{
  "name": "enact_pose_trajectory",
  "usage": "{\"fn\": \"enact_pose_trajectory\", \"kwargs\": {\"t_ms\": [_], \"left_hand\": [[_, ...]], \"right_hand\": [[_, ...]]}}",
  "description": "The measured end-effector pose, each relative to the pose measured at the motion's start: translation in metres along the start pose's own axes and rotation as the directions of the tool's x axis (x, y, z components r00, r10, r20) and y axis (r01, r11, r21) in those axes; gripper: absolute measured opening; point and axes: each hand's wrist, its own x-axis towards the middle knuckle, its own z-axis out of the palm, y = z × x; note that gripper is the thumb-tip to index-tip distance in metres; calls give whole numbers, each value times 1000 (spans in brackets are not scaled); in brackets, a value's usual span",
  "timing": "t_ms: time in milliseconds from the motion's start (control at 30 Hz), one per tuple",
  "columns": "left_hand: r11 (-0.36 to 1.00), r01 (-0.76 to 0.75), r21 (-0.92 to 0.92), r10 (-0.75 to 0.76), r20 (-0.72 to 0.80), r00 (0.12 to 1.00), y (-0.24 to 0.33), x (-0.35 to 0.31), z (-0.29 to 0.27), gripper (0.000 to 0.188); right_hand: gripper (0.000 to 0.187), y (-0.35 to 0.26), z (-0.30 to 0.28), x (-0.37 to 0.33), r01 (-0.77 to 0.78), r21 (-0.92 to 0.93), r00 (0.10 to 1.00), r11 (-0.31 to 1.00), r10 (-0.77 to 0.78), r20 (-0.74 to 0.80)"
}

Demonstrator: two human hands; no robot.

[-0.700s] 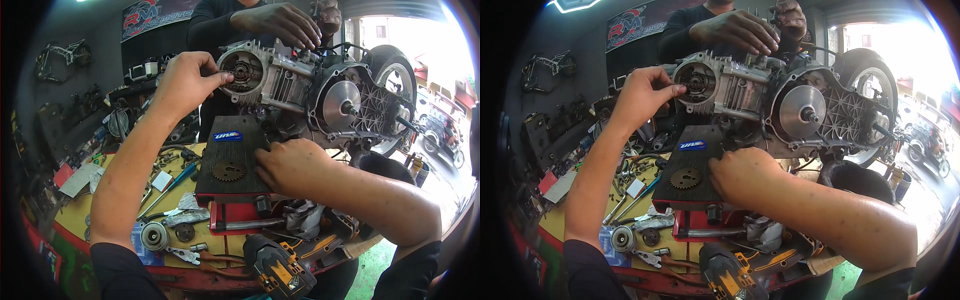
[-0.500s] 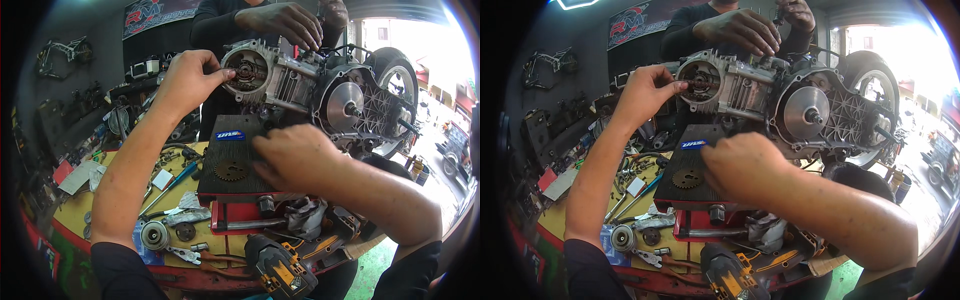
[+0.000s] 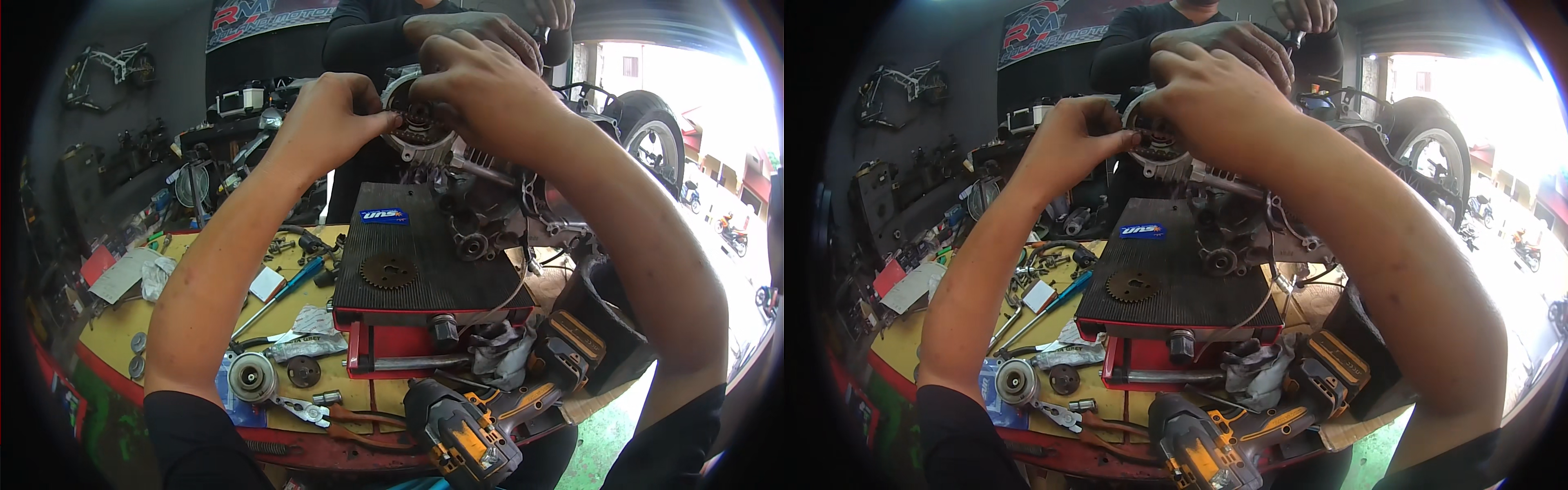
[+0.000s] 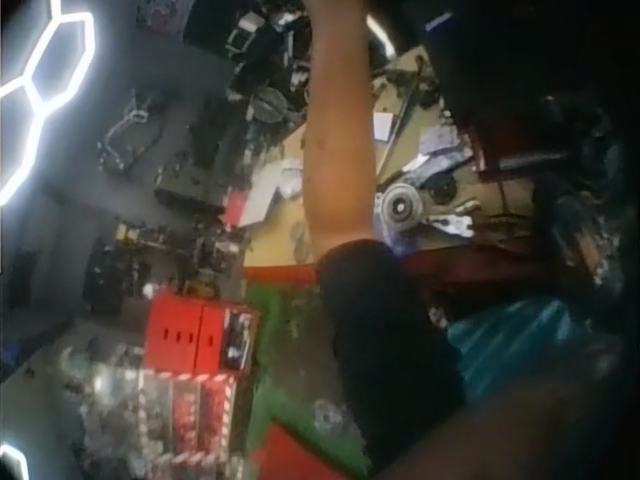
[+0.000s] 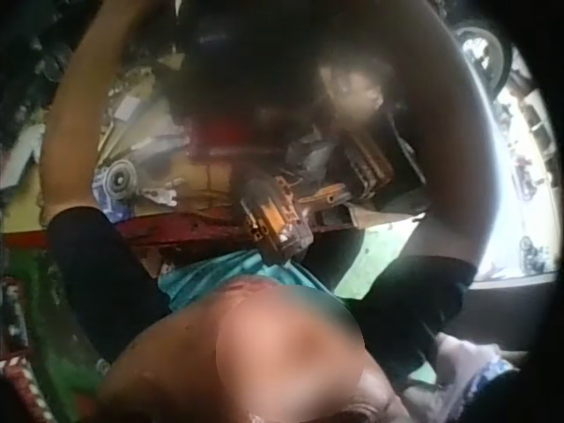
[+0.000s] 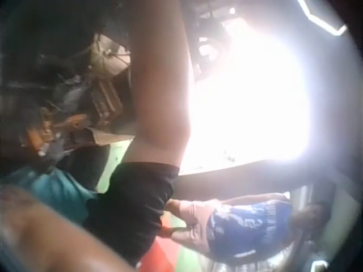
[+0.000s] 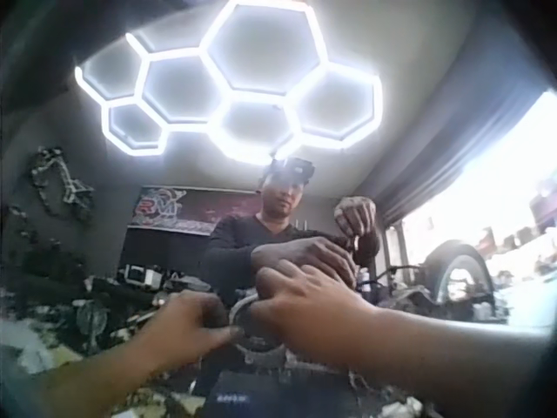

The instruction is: The person assembles a motorcycle engine on a workbench, installing a timing chain and sprocket into the cylinder head. They use a screwdriver to tighten bolts and a power drill to secure components. The person also handles a gear and other small engine parts during the process.

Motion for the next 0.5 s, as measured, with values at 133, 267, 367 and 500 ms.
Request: {"fn": "enact_pose_trajectory", "kwargs": {"t_ms": [133, 267, 367, 500], "left_hand": [[1000, 3, 1, -3, 2, 1000, -4, -1, 1, 30], [1000, -6, 20, 6, 2, 1000, -6, -4, 1, 28], [1000, -26, 11, 26, -16, 1000, -9, -6, 3, 29], [1000, 26, 1, -26, 39, 999, -1, -5, 0, 29]], "right_hand": [[20, -3, 8, 8, 69, -139, 997, 988, -63, 49], [17, 1, 12, 8, 95, -127, 994, 987, -87, 66], [16, 5, 13, 6, 128, -139, 992, 982, -127, 14], [16, 11, 17, 4, 170, -165, 985, 972, -170, 15]]}}
